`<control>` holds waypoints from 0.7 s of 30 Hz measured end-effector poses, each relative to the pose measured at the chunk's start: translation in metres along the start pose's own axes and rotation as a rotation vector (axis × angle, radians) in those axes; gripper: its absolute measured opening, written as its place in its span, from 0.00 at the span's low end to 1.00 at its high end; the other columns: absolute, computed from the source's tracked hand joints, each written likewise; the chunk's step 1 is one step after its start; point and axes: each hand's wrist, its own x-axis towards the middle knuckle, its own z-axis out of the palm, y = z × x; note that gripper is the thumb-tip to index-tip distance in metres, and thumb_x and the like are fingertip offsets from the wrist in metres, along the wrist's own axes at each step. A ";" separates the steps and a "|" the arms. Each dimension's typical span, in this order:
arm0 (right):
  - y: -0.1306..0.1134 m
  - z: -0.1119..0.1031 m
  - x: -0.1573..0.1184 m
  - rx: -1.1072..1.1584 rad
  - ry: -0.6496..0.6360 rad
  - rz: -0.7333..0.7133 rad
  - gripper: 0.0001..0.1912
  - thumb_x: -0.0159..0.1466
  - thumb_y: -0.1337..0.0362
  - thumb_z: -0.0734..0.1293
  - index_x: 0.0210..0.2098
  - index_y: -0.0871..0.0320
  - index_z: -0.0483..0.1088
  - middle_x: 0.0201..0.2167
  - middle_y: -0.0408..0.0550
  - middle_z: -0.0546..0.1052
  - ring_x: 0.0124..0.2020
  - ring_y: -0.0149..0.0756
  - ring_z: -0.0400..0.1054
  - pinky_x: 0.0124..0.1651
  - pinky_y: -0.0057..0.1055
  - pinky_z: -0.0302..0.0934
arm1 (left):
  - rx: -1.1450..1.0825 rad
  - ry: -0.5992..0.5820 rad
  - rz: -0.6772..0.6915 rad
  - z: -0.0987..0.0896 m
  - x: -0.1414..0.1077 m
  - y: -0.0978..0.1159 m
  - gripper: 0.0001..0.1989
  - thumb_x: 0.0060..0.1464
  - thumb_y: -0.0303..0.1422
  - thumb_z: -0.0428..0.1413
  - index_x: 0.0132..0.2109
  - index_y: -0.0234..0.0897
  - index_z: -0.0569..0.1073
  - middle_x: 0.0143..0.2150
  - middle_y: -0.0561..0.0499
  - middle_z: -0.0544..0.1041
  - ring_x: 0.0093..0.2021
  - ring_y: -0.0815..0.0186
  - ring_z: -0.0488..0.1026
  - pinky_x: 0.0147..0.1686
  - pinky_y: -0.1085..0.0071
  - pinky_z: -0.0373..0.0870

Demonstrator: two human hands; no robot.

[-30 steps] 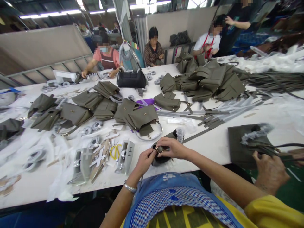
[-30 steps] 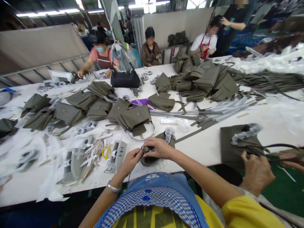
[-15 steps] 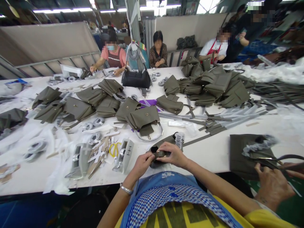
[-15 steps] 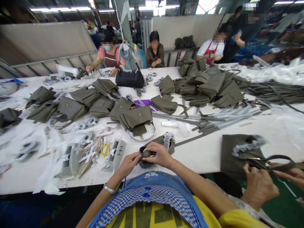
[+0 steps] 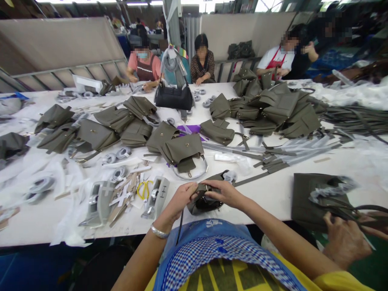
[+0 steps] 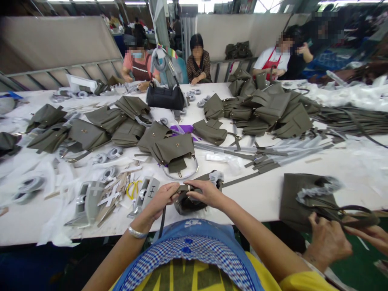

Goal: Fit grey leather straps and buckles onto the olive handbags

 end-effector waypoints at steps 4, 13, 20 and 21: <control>-0.002 0.001 0.000 0.021 0.032 0.080 0.25 0.62 0.59 0.67 0.58 0.54 0.63 0.45 0.49 0.77 0.42 0.37 0.73 0.47 0.34 0.66 | -0.299 -0.034 -0.080 0.003 0.011 0.009 0.20 0.53 0.47 0.58 0.32 0.34 0.64 0.21 0.62 0.55 0.16 0.80 0.42 0.15 0.80 0.39; -0.012 0.008 0.002 0.030 0.135 0.106 0.19 0.61 0.57 0.68 0.50 0.56 0.67 0.43 0.49 0.76 0.38 0.36 0.71 0.44 0.32 0.67 | -0.243 0.022 -0.093 0.001 0.016 0.010 0.21 0.54 0.48 0.57 0.30 0.35 0.63 0.19 0.63 0.53 0.14 0.81 0.42 0.14 0.80 0.37; -0.012 0.018 -0.003 -0.023 0.194 0.172 0.20 0.62 0.57 0.68 0.51 0.55 0.66 0.36 0.46 0.77 0.34 0.35 0.71 0.40 0.31 0.65 | -0.040 0.126 -0.099 -0.001 0.008 -0.003 0.22 0.50 0.51 0.58 0.29 0.35 0.64 0.19 0.64 0.49 0.17 0.79 0.43 0.17 0.78 0.37; -0.011 0.017 -0.004 -0.035 0.208 0.171 0.20 0.61 0.57 0.69 0.51 0.55 0.66 0.38 0.46 0.77 0.35 0.35 0.71 0.42 0.31 0.65 | -0.022 0.137 -0.082 0.000 0.007 -0.005 0.22 0.50 0.51 0.58 0.29 0.36 0.63 0.20 0.63 0.50 0.17 0.79 0.43 0.17 0.78 0.38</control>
